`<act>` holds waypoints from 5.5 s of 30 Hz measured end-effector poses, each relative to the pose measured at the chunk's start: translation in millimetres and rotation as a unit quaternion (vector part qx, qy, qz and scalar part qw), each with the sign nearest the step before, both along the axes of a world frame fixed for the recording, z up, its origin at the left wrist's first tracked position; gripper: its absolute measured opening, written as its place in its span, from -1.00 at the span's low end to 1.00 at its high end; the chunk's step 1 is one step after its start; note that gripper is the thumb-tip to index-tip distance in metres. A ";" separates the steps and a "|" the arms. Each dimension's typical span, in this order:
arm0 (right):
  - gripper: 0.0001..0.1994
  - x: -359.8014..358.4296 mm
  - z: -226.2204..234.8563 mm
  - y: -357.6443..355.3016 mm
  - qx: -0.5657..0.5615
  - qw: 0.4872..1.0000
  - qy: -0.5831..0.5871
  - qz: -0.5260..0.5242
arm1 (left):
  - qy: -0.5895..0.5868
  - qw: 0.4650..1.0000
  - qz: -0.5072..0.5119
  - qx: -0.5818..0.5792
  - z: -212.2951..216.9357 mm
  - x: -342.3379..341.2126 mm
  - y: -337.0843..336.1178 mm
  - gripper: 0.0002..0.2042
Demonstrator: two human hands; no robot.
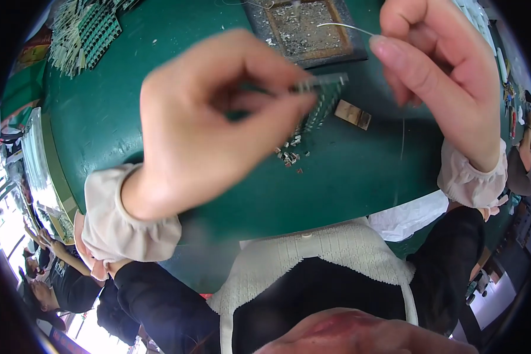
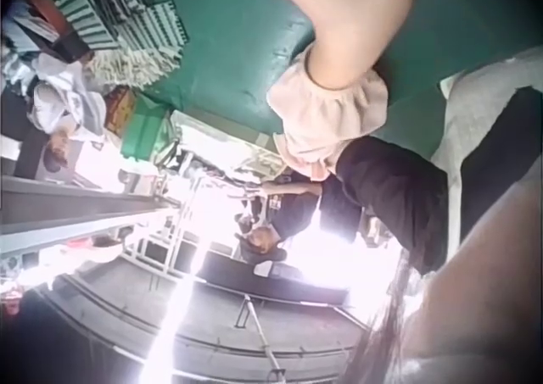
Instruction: Manually assembling small electronic components onto a printed circuit board.
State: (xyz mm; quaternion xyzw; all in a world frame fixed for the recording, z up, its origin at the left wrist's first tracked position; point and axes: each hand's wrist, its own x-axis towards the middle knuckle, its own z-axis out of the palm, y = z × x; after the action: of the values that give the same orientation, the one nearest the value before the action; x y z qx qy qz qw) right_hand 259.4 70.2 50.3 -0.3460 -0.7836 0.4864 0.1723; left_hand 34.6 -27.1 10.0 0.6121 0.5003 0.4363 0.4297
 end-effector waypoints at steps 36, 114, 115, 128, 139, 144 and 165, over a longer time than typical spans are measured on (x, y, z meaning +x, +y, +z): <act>-0.90 -14.7 -8.7 -0.5 0.363 0.932 -0.017 0.000 | -0.336 0.907 0.090 -0.237 7.8 -12.9 27.4 -0.92; -0.84 1.4 -19.2 -3.6 0.114 0.990 0.031 0.072 | 0.214 0.913 -0.093 0.334 7.1 -7.7 -3.0 -0.69; -0.85 1.1 -18.0 -3.3 0.125 0.990 0.023 0.061 | 0.206 0.935 -0.116 0.264 11.7 -10.7 0.3 -0.71; -0.87 -8.6 -9.8 -3.2 0.352 0.936 -0.018 0.016 | -0.221 0.958 0.066 -0.171 -14.5 -13.4 16.1 -0.90; -0.88 -18.9 -15.2 -9.1 0.292 0.955 0.026 -0.030 | -0.303 0.918 0.109 -0.230 3.9 -3.4 13.8 -0.90; -0.88 -26.6 -8.0 -16.7 0.225 0.972 0.026 -0.063 | -0.285 0.921 0.127 -0.233 3.8 -5.4 18.4 -0.90; -0.84 -12.9 -30.5 6.0 0.151 0.985 0.078 -0.034 | -0.258 0.948 0.022 -0.183 -6.3 -20.6 6.5 -0.93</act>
State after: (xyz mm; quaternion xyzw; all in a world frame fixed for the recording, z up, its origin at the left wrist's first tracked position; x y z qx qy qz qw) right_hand 246.4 76.1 19.8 -0.3035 -0.8201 0.3817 0.2992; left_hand 14.0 -20.6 3.7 0.3778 0.4572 0.4897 0.6391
